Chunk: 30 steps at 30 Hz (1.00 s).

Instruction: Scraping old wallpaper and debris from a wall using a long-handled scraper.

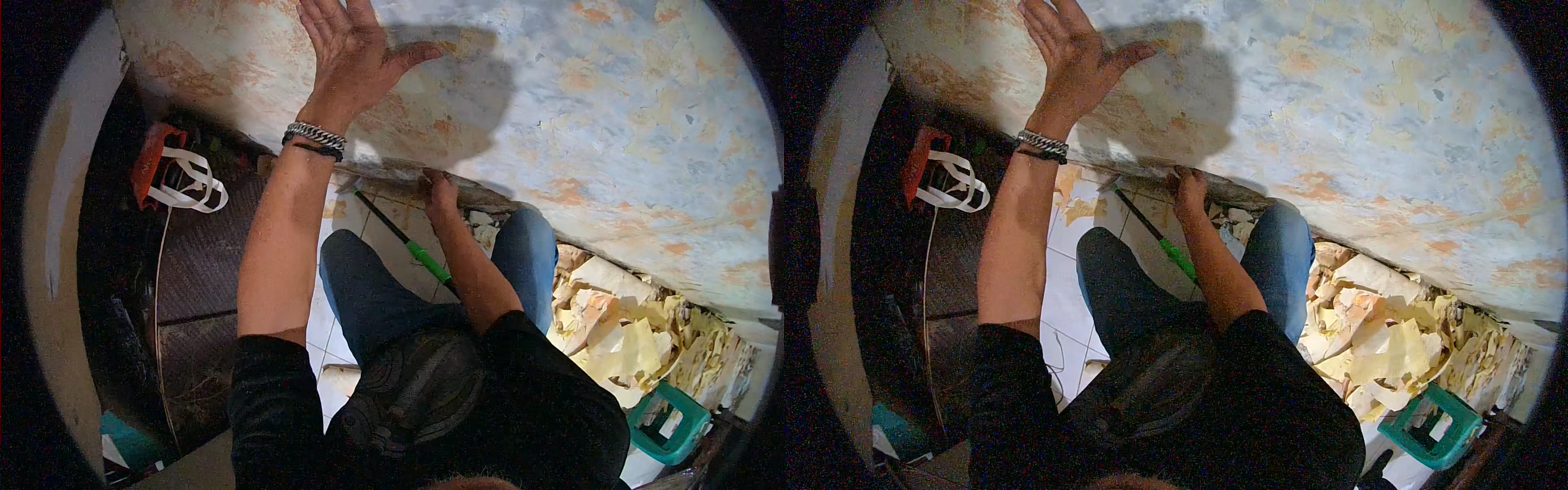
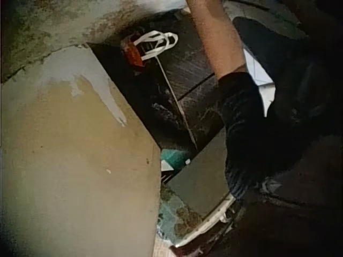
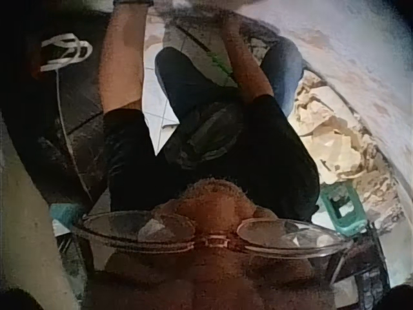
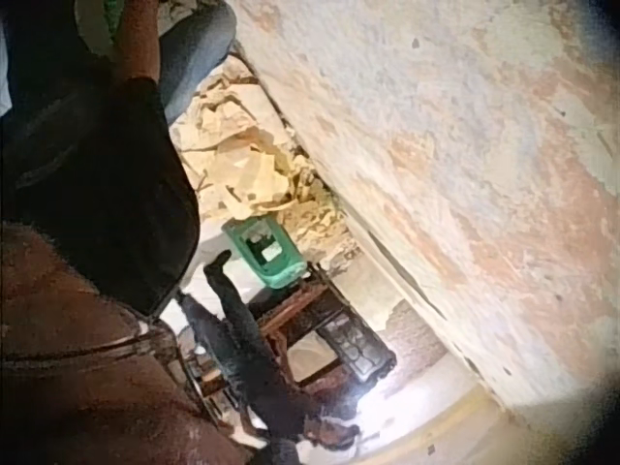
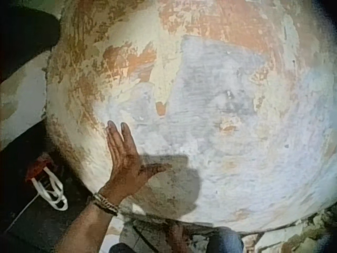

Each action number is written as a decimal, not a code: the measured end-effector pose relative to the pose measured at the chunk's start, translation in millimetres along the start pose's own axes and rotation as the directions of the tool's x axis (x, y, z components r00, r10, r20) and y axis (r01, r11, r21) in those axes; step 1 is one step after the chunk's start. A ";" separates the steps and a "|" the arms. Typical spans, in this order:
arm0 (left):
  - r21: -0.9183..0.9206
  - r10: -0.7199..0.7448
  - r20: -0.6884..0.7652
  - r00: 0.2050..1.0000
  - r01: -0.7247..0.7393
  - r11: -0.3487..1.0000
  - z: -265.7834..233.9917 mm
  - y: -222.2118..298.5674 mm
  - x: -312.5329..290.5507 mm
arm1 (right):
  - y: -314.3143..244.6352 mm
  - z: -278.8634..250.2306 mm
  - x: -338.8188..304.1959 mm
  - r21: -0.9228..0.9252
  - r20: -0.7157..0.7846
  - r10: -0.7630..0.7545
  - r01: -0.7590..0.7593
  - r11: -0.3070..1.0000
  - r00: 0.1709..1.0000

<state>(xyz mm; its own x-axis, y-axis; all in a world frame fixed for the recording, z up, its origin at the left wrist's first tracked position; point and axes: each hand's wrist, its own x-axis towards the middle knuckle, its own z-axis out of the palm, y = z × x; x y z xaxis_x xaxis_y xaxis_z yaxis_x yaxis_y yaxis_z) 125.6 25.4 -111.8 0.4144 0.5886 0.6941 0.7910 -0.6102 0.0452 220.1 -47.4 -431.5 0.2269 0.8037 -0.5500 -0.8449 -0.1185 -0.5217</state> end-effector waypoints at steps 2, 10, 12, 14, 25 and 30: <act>0.011 0.013 -0.016 1.000 -0.013 1.000 0.9 0.6 0.2 | -4.8 -11.9 -3.2 -0.074 -0.001 -0.042 0.042 0.996 0.999; 0.030 0.100 -0.011 0.995 -0.099 0.995 1.3 -4.8 0.4 | -36.7 -102.5 47.2 0.376 -0.114 0.054 -0.007 0.927 0.992; 0.066 0.183 -0.005 0.983 -0.182 0.981 -1.1 -16.2 -0.7 | -36.6 -104.6 41.5 0.364 -0.063 0.059 -0.032 0.931 0.996; 0.106 0.263 0.010 0.965 -0.263 0.959 -4.9 -23.2 -4.2 | -37.4 -88.8 25.7 0.351 -0.008 0.071 -0.064 0.934 0.997; 0.261 0.277 -0.012 0.961 -0.264 0.928 7.1 -38.6 -9.1 | -15.1 -80.9 7.4 0.080 -0.256 -0.032 0.055 0.995 0.966; 0.248 0.342 -0.070 0.937 -0.316 0.916 9.1 -35.0 -5.1 | -35.0 -107.3 21.2 0.294 -0.360 -0.014 0.127 0.947 0.933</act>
<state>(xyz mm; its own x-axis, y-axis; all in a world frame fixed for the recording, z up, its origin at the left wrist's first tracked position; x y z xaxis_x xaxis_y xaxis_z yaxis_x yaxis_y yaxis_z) 99.9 48.6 -123.5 0.6273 0.3055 0.7163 0.7051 -0.6134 -0.3559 306.5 -88.8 -494.9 0.3978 0.5413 -0.7408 -0.9138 0.1615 -0.3726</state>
